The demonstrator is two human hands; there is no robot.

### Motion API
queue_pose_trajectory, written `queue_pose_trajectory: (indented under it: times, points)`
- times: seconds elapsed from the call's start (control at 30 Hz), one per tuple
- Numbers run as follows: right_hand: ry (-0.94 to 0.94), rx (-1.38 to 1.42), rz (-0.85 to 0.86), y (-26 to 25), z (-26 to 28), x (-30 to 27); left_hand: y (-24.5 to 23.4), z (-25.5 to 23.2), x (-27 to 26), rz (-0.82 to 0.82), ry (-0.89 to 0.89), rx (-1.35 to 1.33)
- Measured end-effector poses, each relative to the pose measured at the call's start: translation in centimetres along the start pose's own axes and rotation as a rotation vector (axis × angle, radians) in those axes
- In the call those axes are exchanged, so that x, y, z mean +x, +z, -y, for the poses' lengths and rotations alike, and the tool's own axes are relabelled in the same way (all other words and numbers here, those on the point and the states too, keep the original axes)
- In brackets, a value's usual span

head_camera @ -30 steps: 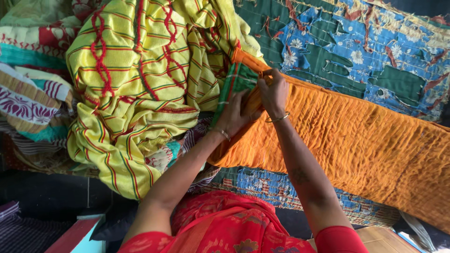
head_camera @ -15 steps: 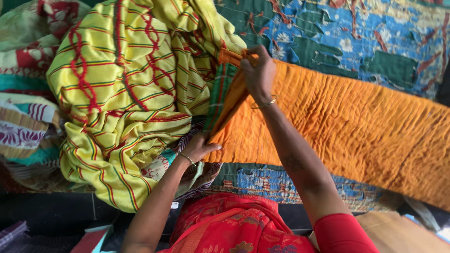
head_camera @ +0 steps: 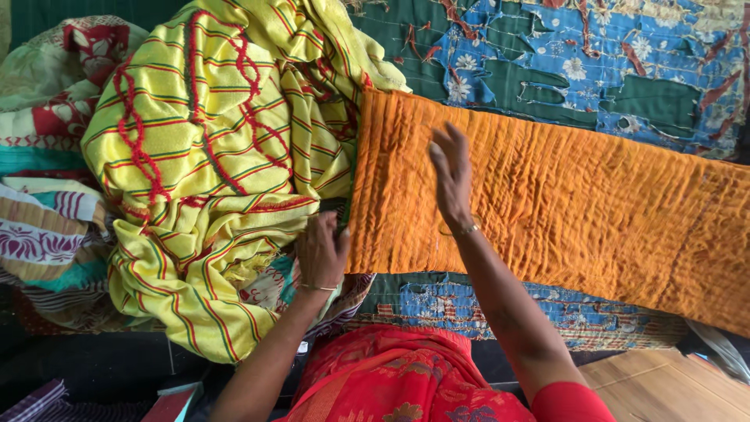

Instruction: The person folds a long orange textured quilt by repeatedly doubling it and smoothing the fabric by hand on a bed.

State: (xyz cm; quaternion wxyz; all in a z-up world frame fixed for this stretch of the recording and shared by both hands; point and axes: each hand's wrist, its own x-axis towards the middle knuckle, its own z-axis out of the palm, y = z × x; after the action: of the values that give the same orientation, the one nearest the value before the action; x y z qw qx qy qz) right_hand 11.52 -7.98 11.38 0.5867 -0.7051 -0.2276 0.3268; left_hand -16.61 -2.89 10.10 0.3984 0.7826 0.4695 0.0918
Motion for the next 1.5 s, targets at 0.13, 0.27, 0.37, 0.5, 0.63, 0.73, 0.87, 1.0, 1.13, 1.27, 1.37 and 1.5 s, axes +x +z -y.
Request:
queue_pose_trajectory:
  times: [0.13, 0.27, 0.37, 0.5, 0.63, 0.73, 0.87, 1.0, 1.13, 1.27, 1.37, 1.5]
  points:
    - [-0.067, -0.166, -0.142, -3.3, -1.3, -2.7, 2.0, -5.1, 3.2, -0.104, 0.466, 0.085]
    - [-0.012, -0.130, -0.124, -3.1, -3.5, -4.7, 9.3, -8.5, 6.5, 0.116, 0.621, 0.286]
    - [-0.028, -0.408, -0.047, -2.7, -5.2, -5.5, 12.7, -9.2, 9.7, 0.129, 0.638, 0.630]
    - [-0.150, -1.003, 0.026, -5.4, -7.0, -6.1, 10.8, -7.6, 12.0, 0.201, 0.460, 0.499]
    - [-0.066, -1.277, -0.003, -10.7, -8.5, -5.8, 8.2, -6.7, 12.5, 0.044, 0.384, 0.564]
    - [-0.146, -1.156, -0.094, -14.0, -9.7, -5.6, 8.2, -6.4, 12.0, -0.021, 0.358, 0.588]
    - [-0.147, -0.933, -0.304, -16.6, -9.7, -5.1, 9.7, -7.5, 12.1, -0.026, 0.311, 0.584]
    - [-0.117, -0.840, -0.330, -16.8, -8.7, -3.3, 14.1, -11.1, 11.1, 0.032, 0.454, 0.408]
    - [-0.165, -0.839, -0.133, -12.4, -9.1, -0.6, 19.7, -16.1, 11.8, 0.229, 0.590, 0.290]
    - [-0.192, -1.114, 0.119, -10.9, -10.2, 1.7, 19.6, -15.1, 15.3, 0.024, 0.720, 1.134]
    - [0.058, -1.544, 0.251, -13.3, -11.6, 4.9, 17.1, -12.9, 17.7, 0.202, 0.554, 0.533]
    - [0.249, -1.526, 0.067, -19.0, -12.8, 6.6, 12.2, -10.5, 19.0, 0.066, 0.386, 0.567]
